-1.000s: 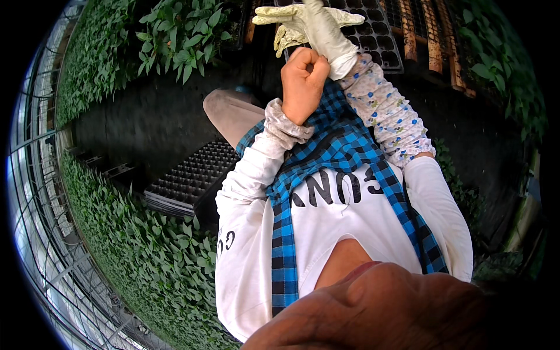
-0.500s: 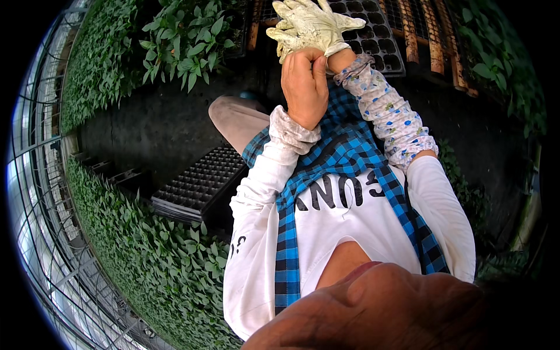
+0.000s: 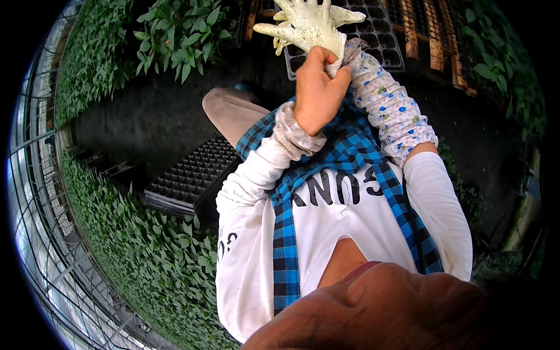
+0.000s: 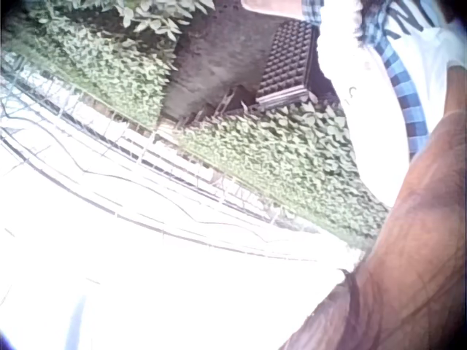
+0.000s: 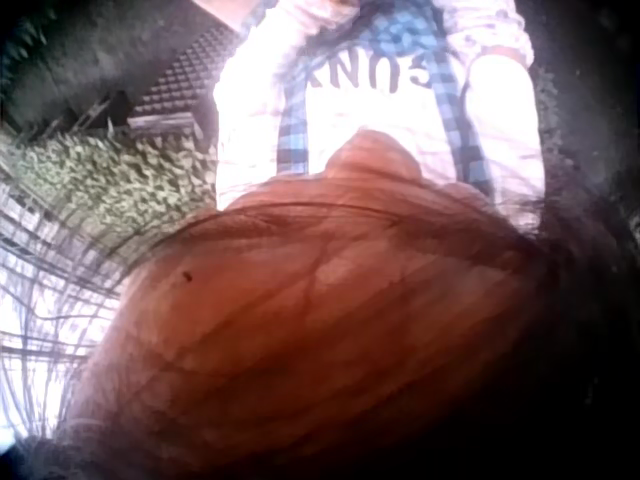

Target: The person puts on gloves and removes small plants from a flat to provide more space in the trays.

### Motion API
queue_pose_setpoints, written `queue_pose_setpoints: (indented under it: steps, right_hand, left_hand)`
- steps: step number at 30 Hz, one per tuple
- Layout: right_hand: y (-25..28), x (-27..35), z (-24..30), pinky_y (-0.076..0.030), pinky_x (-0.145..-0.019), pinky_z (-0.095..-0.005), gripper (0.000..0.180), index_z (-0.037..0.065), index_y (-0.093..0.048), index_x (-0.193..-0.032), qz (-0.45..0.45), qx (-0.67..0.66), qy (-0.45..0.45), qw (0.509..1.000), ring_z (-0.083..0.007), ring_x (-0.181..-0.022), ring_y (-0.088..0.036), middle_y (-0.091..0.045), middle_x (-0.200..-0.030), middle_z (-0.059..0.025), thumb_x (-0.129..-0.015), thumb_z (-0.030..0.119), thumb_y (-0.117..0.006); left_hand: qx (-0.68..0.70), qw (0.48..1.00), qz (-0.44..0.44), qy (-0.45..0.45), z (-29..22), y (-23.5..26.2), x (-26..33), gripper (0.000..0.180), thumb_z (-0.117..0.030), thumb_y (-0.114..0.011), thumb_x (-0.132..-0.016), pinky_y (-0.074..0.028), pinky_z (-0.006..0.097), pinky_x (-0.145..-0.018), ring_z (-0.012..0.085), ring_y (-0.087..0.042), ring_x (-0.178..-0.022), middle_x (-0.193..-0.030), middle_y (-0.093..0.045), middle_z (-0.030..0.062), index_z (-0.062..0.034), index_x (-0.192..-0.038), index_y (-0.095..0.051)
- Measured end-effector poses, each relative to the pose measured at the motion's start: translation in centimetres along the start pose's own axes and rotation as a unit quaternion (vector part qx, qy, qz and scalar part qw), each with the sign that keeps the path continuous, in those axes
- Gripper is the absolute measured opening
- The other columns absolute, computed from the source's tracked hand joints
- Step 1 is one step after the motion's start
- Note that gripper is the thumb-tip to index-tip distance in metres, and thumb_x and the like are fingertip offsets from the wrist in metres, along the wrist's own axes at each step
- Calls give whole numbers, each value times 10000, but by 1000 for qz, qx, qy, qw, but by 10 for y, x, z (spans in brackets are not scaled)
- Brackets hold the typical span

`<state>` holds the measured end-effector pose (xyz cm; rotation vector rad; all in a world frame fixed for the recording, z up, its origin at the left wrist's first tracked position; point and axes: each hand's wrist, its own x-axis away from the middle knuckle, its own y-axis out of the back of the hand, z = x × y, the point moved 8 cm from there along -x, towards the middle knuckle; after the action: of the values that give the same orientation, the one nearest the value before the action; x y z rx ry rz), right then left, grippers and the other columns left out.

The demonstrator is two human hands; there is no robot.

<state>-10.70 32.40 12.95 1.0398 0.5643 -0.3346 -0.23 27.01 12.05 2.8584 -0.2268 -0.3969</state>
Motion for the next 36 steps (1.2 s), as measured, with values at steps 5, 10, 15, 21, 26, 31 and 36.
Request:
queue_pose_setpoints:
  steps: [5, 10, 15, 21, 26, 31, 36]
  right_hand:
    - [-28, 0, 6, -233, -1128, -684, 933, 184, -329, -1572, 55, 17, 67, 996, -473, -1438, -307, -349, -1579, -223, -816, 646, -620]
    - [-68, 21, 5, -222, -1202, -543, 802, 250, -320, -1576, 98, 135, 74, 983, -338, -1484, -287, -338, -1608, -125, -914, 674, -481]
    - [-82, 31, 27, -154, -1243, -588, 829, 411, -296, -1563, 232, 66, 160, 957, -352, -1528, -187, -275, -1647, -62, -856, 813, -459]
    - [-91, 25, 18, -220, -1139, -627, 948, 260, -311, -1514, 113, 155, 200, 961, -408, -1403, -225, -284, -1567, -116, -775, 767, -617]
    - [-106, -3, -11, -360, -1004, -666, 999, 125, -329, -1448, 298, -617, 54, 727, -464, -1227, -423, -392, -1439, -189, -734, 698, -728]
    - [-39, -14, -20, -499, -869, -705, 1061, -10, -348, -1382, 319, -867, 217, 315, -520, -1050, -621, -500, -1310, -261, -693, 629, -838]
    - [39, -8, -88, -539, -843, -438, 353, 14, -639, -1119, 219, -494, -69, 839, -253, -993, -654, -684, -1018, -124, -886, 246, -769]
  left_hand:
    - [-341, 914, -114, -189, -21, 41, -28, 206, -118, -760, -739, -507, 415, -574, 350, -645, -640, -749, -663, 127, -74, -873, -611]
    - [-388, 868, -132, -279, -24, 35, -45, 166, -162, -741, -790, -512, 422, -593, 328, -657, -687, -763, -668, 124, -85, -920, -672]
    - [-306, 923, -30, -231, -20, 1, -27, 112, -81, -706, -780, -504, 446, -598, 364, -638, -694, -709, -631, 156, -52, -860, -633]
    - [-260, 922, 16, -287, -50, -17, -19, 141, -44, -667, -715, -504, 455, -593, 340, -619, -684, -678, -592, 126, -52, -762, -535]
    - [-287, 927, -40, -237, -45, -17, -19, 174, -36, -733, -715, -512, 441, -612, 365, -642, -690, -704, -632, 149, -48, -834, -607]
    - [-227, 943, -10, -244, -51, -34, -18, 244, -50, -693, -796, -561, 406, -682, 341, -687, -761, -821, -689, 139, -61, -1039, -698]
    - [-81, 954, 162, -240, -38, -42, 17, 160, -92, -676, -883, -560, 378, -682, 315, -679, -764, -871, -677, 114, -60, -1038, -701]
